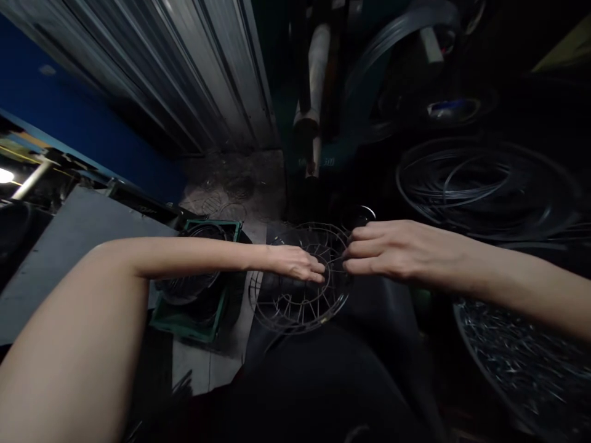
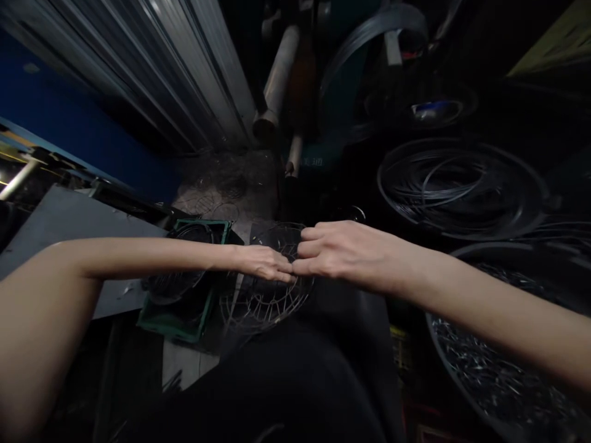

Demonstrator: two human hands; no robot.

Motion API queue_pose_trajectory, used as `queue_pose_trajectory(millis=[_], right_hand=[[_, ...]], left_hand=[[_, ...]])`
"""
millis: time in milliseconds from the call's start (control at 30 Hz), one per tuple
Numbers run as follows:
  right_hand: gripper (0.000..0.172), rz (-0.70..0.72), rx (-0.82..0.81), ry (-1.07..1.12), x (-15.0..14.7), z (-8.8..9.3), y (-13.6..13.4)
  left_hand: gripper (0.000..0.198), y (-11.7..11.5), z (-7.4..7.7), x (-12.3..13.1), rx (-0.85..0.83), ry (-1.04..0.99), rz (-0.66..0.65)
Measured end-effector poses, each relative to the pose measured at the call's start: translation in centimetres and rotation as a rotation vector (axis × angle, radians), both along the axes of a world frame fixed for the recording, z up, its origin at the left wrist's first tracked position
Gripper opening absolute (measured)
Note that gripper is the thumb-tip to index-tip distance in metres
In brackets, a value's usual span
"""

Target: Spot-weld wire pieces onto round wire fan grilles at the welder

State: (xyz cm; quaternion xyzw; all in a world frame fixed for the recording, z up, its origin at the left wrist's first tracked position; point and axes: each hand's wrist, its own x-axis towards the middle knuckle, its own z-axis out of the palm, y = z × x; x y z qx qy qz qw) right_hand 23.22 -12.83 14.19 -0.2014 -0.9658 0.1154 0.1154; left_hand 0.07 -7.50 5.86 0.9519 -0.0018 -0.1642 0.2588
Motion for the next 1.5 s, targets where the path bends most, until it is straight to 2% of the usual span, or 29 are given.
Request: queue_pose_trajectory(millis=[67, 100, 167, 233, 300, 367, 467, 533, 600, 767, 900, 1067, 1267, 1367, 1500], right_hand=[[0.035, 0.022, -0.101, -0.014, -0.2, -0.8, 0.1], [0.032, -0.001, -0.16, -0.014, -0.2, -1.4, 0.3], [0.025, -0.144, -0.275, -0.01, 0.0, -2.9, 1.3], [0.024, -0.298, -0.424, -0.022, 0.1, -4.2, 2.3], [0.026, -0.44, -0.549, -0.04, -0.1, -5.0, 3.3], [0.029, -0.545, -0.623, -0.044, -0.5, -5.2, 4.0], [0.03, -0.62, -0.688, -0.034, -1.3, -5.2, 4.5], [0.031, -0.628, -0.71, -0.025, -1.8, -5.2, 4.7], [0.031, -0.626, -0.725, -0.023, -2.2, -5.2, 4.7], [0.027, -0.611, -0.724, -0.035, -3.1, -5.5, 4.4], [0.025, -0.618, -0.698, -0.05, -3.5, -5.8, 4.2], [0.021, -0.685, -0.716, -0.101, -4.2, -5.3, 3.3], [0.018, -0.713, -0.756, -0.088, -5.5, -5.4, 1.2], [0.018, -0.69, -0.745, -0.075, -5.8, -6.1, 0.4], [0.018, -0.701, -0.712, -0.066, -6.2, -6.8, -0.2]], left_hand=[[0.028, 1.4, 1.9, -0.8, 0.005, -0.022, 0.049], [0.029, 2.2, 3.2, -1.5, 0.034, -0.052, 0.114], [0.025, 3.3, 6.0, -3.0, 0.144, -0.161, 0.296], [0.023, 3.0, 8.2, -4.5, 0.31, -0.359, 0.484], [0.02, 1.0, 8.6, -5.3, 0.41, -0.572, 0.584], [0.017, -1.6, 7.1, -5.3, 0.445, -0.714, 0.624], [0.018, -4.7, 2.9, -3.8, 0.506, -0.783, 0.631], [0.021, -5.3, 0.7, -2.4, 0.545, -0.805, 0.634], [0.023, -5.1, -0.6, -1.3, 0.591, -0.809, 0.612], [0.023, -3.8, -1.0, -0.2, 0.735, -0.774, 0.486], [0.024, -4.1, -1.1, 0.0, 0.787, -0.744, 0.435], [0.021, -5.1, -0.9, 0.6, 0.825, -0.677, 0.438], [0.019, -7.8, -0.4, 0.9, 0.891, -0.57, 0.444], [0.018, -9.1, -1.1, 0.9, 0.902, -0.552, 0.467], [0.014, -10.0, -2.7, 1.0, 0.934, -0.618, 0.526]])
